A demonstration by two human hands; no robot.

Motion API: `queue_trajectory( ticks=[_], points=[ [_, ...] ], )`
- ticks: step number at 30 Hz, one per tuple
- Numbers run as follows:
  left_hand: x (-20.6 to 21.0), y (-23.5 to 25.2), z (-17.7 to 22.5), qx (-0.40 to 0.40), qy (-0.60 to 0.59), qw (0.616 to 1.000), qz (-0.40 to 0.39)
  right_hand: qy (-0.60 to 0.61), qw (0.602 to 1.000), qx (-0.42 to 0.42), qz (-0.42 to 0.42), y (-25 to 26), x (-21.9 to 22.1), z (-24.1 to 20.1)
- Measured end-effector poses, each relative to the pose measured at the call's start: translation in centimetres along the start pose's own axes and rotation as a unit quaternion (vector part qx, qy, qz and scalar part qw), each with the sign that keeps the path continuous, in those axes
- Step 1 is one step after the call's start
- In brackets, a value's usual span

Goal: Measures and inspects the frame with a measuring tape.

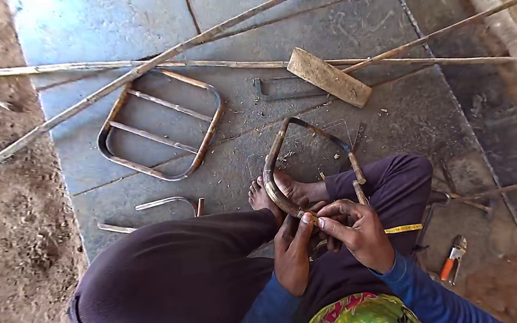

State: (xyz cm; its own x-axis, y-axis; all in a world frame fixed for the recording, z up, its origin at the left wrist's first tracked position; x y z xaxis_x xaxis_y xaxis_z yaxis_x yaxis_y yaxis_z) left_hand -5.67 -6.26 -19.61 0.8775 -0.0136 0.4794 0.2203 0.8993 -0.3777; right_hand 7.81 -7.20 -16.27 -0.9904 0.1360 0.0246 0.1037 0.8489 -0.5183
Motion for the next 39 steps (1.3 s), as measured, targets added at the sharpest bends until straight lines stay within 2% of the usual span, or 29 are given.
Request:
queue_trajectory(
  ticks=[7, 12, 16, 22, 28, 39],
  points=[
    [-0.3, 0.2, 0.2, 0.008, 0.023, 1.0, 0.012, 0.004, 1.0, 0.007, 0.003, 0.1, 0.3, 0.0],
    [-1.2, 0.2, 0.6, 0.038, 0.067, 0.996, 0.052, -0.015, 0.999, 0.025, -0.034, 0.3, 0.7, 0.2],
    [-1.3, 0.6, 1.3, 0.039, 0.061, 0.995, 0.063, -0.086, 0.996, 0.033, -0.007, -2.1, -3.3, 1.0],
    [-1.2, 0.8, 1.4, 0.022, 0.068, 0.995, 0.074, -0.128, 0.99, 0.011, 0.066, -5.1, -8.8, 2.2],
    [-0.8, 1.0, 1.7, 0.031, 0.091, 0.994, 0.06, -0.142, 0.987, -0.02, 0.077, -5.1, -9.3, 2.2],
    [-0.8, 1.2, 2.0, 0.027, 0.081, 0.994, 0.067, -0.123, 0.988, -0.029, 0.089, -4.5, -9.6, 2.4]
  ],
)
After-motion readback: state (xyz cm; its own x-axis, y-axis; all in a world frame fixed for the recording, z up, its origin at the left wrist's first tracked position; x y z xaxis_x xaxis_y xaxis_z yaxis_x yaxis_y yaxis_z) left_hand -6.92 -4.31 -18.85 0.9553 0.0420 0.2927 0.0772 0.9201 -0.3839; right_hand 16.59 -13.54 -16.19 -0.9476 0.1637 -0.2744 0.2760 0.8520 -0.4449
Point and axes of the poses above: each hand's wrist, its own y-axis towards the middle knuckle, its own x-axis out of the palm, z = x × y, the point moved 10 cm from there along y, towards the middle knuckle, and after that the axes turned 10 degrees about x, right-handed, at the moved point
